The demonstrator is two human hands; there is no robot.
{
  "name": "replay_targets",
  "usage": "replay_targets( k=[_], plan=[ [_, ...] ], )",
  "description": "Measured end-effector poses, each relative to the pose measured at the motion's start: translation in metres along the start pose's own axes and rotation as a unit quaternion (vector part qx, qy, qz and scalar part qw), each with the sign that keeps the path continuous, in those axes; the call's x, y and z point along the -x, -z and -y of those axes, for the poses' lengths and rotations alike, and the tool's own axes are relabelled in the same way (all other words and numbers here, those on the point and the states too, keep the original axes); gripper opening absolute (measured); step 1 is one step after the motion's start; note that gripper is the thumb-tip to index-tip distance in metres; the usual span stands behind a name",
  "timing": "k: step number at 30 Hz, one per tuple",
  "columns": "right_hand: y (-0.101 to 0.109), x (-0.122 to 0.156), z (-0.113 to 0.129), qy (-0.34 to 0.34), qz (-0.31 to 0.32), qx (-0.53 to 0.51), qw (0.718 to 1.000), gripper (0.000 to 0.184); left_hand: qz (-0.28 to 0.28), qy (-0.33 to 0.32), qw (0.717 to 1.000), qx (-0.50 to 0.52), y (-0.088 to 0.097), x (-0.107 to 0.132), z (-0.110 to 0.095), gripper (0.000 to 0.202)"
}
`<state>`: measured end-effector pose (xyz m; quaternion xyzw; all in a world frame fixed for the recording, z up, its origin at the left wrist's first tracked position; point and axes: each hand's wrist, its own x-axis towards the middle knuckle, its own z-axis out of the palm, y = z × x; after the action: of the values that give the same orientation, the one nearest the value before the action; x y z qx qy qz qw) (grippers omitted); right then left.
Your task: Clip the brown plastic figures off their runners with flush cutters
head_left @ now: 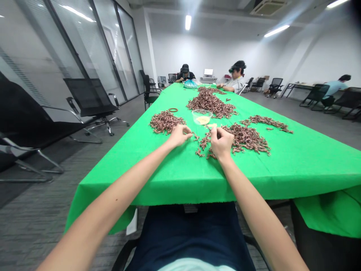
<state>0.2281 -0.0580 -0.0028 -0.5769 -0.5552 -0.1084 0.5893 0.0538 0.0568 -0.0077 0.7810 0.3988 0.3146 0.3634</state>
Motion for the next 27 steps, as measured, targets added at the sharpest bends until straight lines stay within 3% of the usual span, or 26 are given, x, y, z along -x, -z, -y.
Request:
replay_targets(
  k=[5, 8, 14, 27],
  plan=[
    [-0.002, 0.003, -0.002, 0.022, 0.064, -0.003, 0.998, 0.046, -0.001, 0.027, 0.99, 0.14, 0.015, 0.017, 0.0, 0.029],
    [-0.005, 0.005, -0.004, 0.035, 0.119, 0.003, 0.992, 0.033, -0.003, 0.028, 0.978, 0.206, 0.022, 0.036, -0.001, 0.026],
    [-0.008, 0.008, -0.003, 0.071, 0.198, 0.009, 0.978, 0.029, -0.021, 0.026, 0.961, 0.276, 0.031, 0.07, -0.007, 0.043],
    [-0.009, 0.01, 0.003, 0.13, 0.199, -0.004, 0.971, 0.034, -0.037, -0.019, 0.967, 0.252, 0.029, 0.075, -0.017, 0.048]
  ],
)
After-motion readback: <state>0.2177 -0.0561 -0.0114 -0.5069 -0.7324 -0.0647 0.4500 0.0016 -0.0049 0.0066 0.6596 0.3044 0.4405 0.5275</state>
